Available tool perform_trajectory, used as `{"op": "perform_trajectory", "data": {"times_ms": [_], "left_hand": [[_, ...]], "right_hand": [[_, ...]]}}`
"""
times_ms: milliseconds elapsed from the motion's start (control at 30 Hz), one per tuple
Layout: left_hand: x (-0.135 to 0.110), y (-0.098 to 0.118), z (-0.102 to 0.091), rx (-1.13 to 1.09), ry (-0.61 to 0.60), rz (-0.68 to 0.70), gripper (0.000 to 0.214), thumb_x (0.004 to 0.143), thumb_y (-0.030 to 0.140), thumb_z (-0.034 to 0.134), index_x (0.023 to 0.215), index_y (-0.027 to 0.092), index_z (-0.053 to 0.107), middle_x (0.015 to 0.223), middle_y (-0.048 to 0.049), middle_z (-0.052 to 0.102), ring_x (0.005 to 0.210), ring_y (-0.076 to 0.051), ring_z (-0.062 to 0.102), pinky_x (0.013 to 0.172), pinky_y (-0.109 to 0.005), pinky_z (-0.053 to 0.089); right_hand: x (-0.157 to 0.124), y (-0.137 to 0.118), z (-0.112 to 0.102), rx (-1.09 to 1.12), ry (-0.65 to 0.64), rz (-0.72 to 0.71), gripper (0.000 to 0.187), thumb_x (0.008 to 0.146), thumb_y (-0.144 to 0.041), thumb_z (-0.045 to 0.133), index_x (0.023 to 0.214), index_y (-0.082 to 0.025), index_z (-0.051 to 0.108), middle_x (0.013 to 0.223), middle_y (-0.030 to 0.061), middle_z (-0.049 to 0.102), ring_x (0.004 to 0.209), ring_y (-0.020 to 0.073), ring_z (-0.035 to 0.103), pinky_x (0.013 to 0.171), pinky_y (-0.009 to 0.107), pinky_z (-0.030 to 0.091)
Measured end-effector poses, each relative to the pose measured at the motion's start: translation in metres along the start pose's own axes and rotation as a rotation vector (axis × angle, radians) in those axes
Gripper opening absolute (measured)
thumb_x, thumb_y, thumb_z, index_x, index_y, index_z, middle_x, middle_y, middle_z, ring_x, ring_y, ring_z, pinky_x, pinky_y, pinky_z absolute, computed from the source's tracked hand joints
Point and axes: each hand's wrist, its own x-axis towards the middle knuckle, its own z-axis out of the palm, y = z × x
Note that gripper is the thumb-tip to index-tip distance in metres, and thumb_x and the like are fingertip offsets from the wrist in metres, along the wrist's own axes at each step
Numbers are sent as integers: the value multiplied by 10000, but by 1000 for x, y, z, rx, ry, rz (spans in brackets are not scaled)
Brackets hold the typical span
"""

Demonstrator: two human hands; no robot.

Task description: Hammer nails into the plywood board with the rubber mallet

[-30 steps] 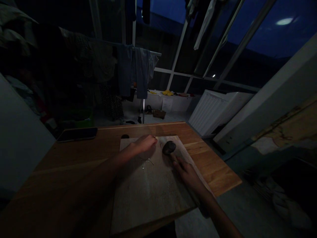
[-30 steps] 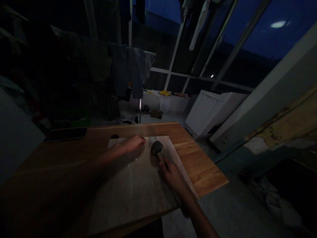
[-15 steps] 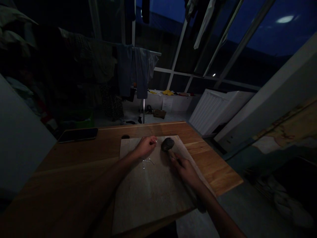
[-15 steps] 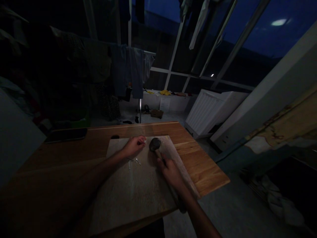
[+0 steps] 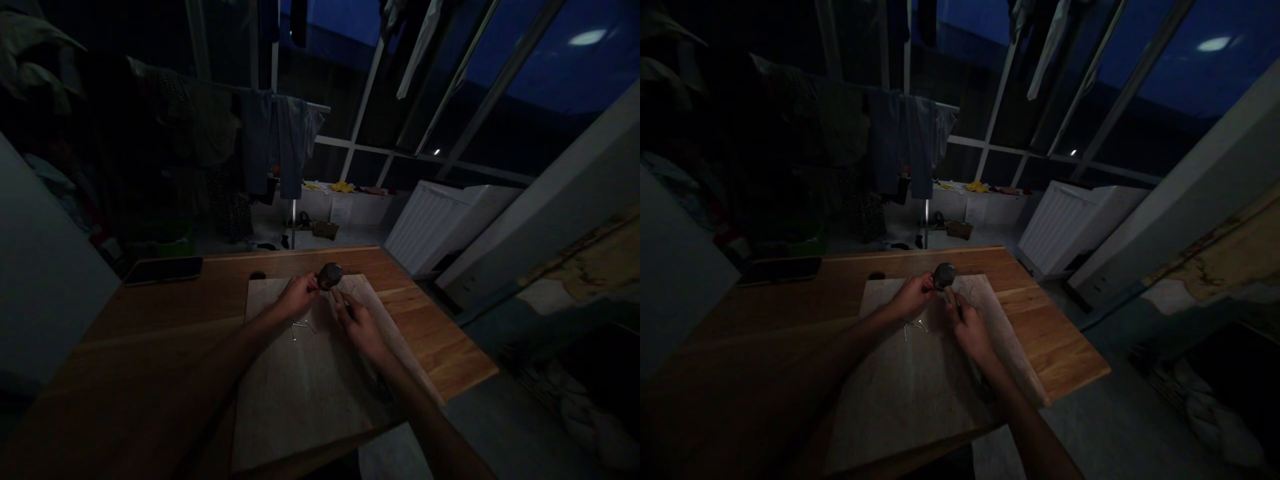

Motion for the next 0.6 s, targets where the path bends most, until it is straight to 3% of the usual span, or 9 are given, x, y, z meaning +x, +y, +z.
{"op": "perform_trajectory", "data": {"times_ms": [200,433,500,600], "left_hand": [[0,1,1,25,1,-27,141,805,103,660,920,183,677,872,-22,775,816,-178,717,750,-258,528],[-6,10,-11,49,-32,-1,189,795,168,678,982,182,662,818,-14,731,775,-173,681,715,-254,500],[-14,19,-23,154,-102,60,148,773,179,686,919,190,668,858,-23,705,796,-176,655,729,-261,490],[-30,38,-38,306,-358,217,118,706,197,737,806,210,675,974,-37,673,881,-200,633,769,-274,487]], "right_hand": [[3,1,4,-82,42,-30,530,970,-516,473,1295,-159,692,971,119,795,868,283,724,786,373,545],[-9,-5,-9,-31,3,17,563,971,-537,486,1322,-143,683,903,94,788,802,269,721,730,349,546],[-21,-2,-15,-26,4,20,545,978,-539,490,1321,-165,688,990,101,796,920,289,730,806,362,554],[-38,9,-19,-59,-32,34,519,974,-539,502,1307,-196,703,1097,108,796,1016,319,728,875,401,558]]}}
